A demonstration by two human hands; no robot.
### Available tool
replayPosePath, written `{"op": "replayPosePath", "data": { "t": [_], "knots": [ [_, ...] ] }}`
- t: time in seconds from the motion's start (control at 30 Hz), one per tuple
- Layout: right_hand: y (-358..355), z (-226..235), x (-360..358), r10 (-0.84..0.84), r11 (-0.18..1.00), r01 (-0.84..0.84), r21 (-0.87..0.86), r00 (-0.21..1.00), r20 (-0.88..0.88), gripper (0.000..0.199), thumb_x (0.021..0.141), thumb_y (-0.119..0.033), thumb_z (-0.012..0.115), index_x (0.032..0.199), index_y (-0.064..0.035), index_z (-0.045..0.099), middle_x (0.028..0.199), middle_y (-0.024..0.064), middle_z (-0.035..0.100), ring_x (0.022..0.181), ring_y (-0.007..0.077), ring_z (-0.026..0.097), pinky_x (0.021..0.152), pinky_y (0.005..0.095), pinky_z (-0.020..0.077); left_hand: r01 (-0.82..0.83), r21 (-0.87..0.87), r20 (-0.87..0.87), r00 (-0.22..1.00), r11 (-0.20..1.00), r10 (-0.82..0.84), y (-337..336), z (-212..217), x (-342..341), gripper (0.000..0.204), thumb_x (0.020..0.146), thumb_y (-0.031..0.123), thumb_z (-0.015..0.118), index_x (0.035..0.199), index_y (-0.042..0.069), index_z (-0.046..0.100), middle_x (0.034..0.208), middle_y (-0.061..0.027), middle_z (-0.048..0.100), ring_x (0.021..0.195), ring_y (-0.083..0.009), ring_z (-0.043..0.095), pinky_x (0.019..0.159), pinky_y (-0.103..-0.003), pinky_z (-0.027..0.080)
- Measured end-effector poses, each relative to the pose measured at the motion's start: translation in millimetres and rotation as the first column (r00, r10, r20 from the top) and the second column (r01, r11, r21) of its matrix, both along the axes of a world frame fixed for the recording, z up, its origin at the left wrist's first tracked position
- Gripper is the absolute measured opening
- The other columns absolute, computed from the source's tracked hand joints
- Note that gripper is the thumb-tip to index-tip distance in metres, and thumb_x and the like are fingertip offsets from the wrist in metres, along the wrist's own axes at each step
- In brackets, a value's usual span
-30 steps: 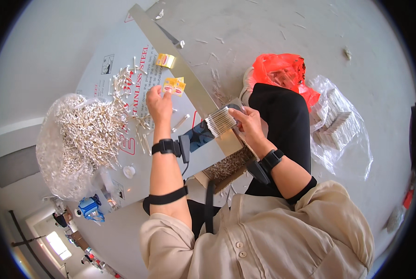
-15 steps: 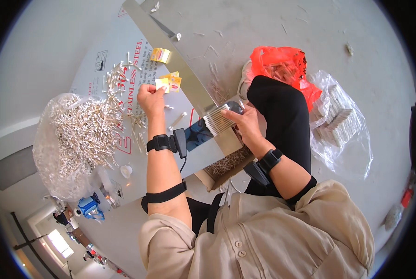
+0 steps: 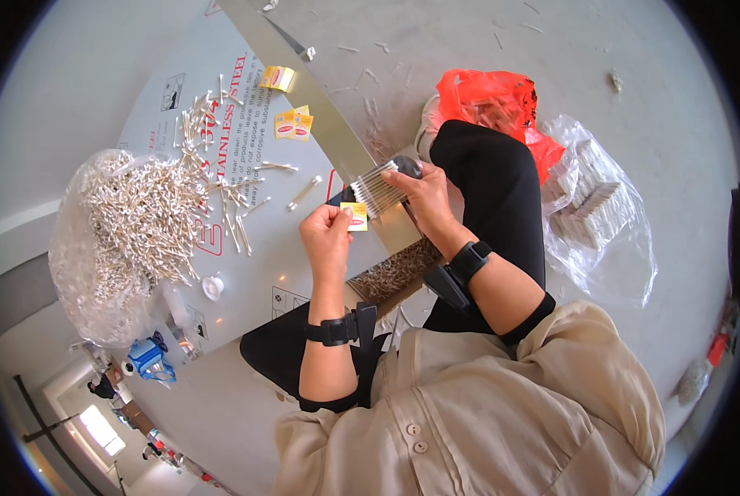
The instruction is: Packing cotton swabs into plastic bags and sealing them with adhesive labels.
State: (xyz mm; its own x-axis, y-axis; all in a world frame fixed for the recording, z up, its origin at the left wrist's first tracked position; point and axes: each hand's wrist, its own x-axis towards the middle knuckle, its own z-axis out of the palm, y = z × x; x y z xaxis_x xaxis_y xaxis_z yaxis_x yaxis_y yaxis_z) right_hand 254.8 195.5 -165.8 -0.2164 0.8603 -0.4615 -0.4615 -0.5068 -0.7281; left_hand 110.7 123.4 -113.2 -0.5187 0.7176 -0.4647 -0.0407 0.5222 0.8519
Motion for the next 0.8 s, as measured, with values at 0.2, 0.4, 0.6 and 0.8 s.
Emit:
{"op": "replayPosePath", "data": {
  "t": [0.2, 0.4, 0.6, 0.8],
  "knots": [
    [0, -2, -1, 0.019, 1.000, -0.019, 0.012, 0.999, 0.036, 0.005, 0.081, -0.004, 0.073, 0.084, -0.0009, 0.070, 0.074, 0.0002, 0.067, 0.063, 0.0071, 0.059, 0.059, 0.0241, 0.0476, 0.066, 0.051, -0.233, 0.971, 0.997, -0.052, -8, -13, 7, 0.017, 0.085, 0.008, 0.067, 0.073, -0.003, 0.060, 0.059, -0.0001, 0.057, 0.049, -0.0055, 0.048, 0.044, -0.023, 0.038],
    [1, 2, -1, 0.025, 1.000, -0.024, -0.017, 0.999, 0.021, 0.005, 0.081, -0.004, 0.073, 0.082, -0.0009, 0.070, 0.074, 0.0002, 0.067, 0.062, 0.0070, 0.059, 0.057, 0.0243, 0.0476, 0.019, 0.001, -0.200, 0.980, 1.000, -0.018, 1, -7, 18, 0.016, 0.086, 0.008, 0.066, 0.074, -0.003, 0.062, 0.061, -0.0025, 0.058, 0.050, -0.0066, 0.051, 0.044, -0.023, 0.040],
    [1, -1, -1, 0.017, 1.000, -0.017, -0.009, 1.000, 0.019, 0.004, 0.081, -0.003, 0.073, 0.082, -0.0010, 0.069, 0.074, 0.0009, 0.068, 0.063, 0.0080, 0.061, 0.058, 0.0244, 0.0488, -0.136, -0.129, 0.143, 0.978, 0.982, 0.154, 8, 9, 25, 0.015, 0.093, 0.008, 0.058, 0.081, -0.001, 0.060, 0.062, -0.0065, 0.061, 0.046, -0.0092, 0.052, 0.040, -0.022, 0.037],
    [1, -3, -2, 0.022, 0.999, -0.024, 0.030, 0.999, 0.045, 0.005, 0.082, -0.003, 0.073, 0.082, -0.0008, 0.069, 0.074, 0.0011, 0.068, 0.063, 0.0080, 0.061, 0.058, 0.0241, 0.0493, -0.276, -0.133, 0.400, 0.864, 0.952, 0.306, 6, 5, 21, 0.008, 0.095, 0.011, 0.058, 0.092, 0.005, 0.055, 0.070, -0.0082, 0.061, 0.048, -0.0109, 0.051, 0.038, -0.023, 0.033]
  ]
}}
